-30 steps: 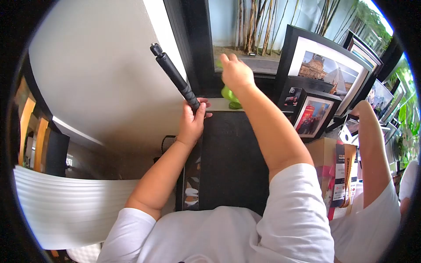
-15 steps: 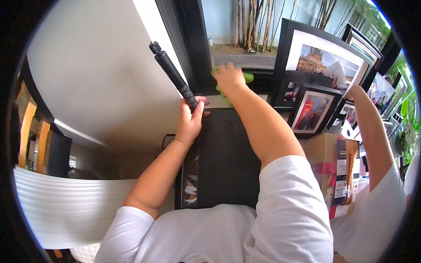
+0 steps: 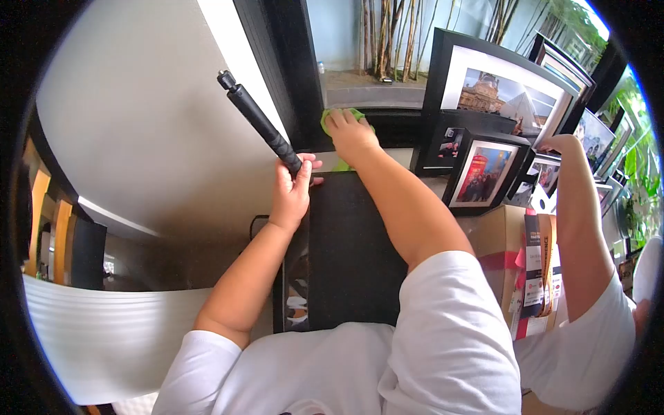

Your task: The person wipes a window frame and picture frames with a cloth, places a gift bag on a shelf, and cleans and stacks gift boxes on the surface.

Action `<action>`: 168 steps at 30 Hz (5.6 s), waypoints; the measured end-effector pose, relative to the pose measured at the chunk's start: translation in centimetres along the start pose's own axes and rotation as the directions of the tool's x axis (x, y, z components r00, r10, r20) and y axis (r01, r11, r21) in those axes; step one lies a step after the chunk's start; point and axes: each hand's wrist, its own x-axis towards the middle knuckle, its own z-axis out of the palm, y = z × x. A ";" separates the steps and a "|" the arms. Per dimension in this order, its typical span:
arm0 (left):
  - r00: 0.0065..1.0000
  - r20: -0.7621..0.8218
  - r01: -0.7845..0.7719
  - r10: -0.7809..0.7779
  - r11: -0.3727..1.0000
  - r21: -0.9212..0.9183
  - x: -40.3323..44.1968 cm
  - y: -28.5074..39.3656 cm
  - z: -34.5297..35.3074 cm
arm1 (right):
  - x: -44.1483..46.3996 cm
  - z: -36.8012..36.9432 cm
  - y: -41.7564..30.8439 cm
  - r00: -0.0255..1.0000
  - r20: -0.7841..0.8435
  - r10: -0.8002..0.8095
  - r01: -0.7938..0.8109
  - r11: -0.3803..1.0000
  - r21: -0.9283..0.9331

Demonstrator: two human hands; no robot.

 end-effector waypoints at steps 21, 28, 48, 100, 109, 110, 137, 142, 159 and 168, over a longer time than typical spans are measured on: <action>1.000 0.008 -0.004 0.004 1.000 -0.013 0.1 0.0 -0.4 | 0.6 -0.9 8.3 0.414 0.726 0.549 0.045 0.785 -0.618; 1.000 -0.012 -0.004 0.003 0.998 -0.067 0.2 0.6 0.1 | 0.3 3.5 7.6 0.409 0.755 0.512 -0.314 0.856 -0.411; 1.000 -0.007 -0.002 0.001 0.998 -0.065 0.3 -0.2 -0.1 | 0.3 2.0 0.3 0.978 0.073 -0.198 0.151 0.898 0.413; 0.992 -0.120 -0.029 0.025 0.999 -0.029 0.4 -0.3 -0.5 | 4.0 1.9 -3.8 0.708 0.613 -0.351 -0.114 0.800 0.589; 0.987 -0.163 -0.002 -0.007 0.999 -0.052 0.5 0.2 -0.2 | 2.7 -4.6 3.0 0.399 0.896 -0.194 -0.615 0.669 0.419; 0.988 -0.154 -0.002 -0.005 0.999 -0.041 0.4 0.2 -0.2 | 2.9 -4.8 3.3 0.377 0.913 -0.158 -0.655 0.651 0.383; 0.992 -0.124 -0.029 0.027 0.999 -0.020 0.5 0.0 -0.3 | 1.7 -1.3 -0.1 0.748 0.662 -0.058 0.012 0.997 0.075; 0.983 -0.171 -0.075 0.068 0.997 -0.031 0.6 -0.1 0.0 | 1.6 0.6 2.6 0.873 0.480 0.087 -0.330 0.831 0.449; 0.992 -0.110 -0.064 0.065 0.998 0.006 0.7 -1.3 -0.2 | -7.5 -32.2 -1.0 0.744 -0.661 -0.099 0.593 -0.358 0.721; 0.979 -0.191 -0.073 0.068 0.997 -0.018 0.8 -0.5 0.0 | -6.4 -32.0 -1.3 0.731 -0.613 -0.299 0.403 -0.537 0.742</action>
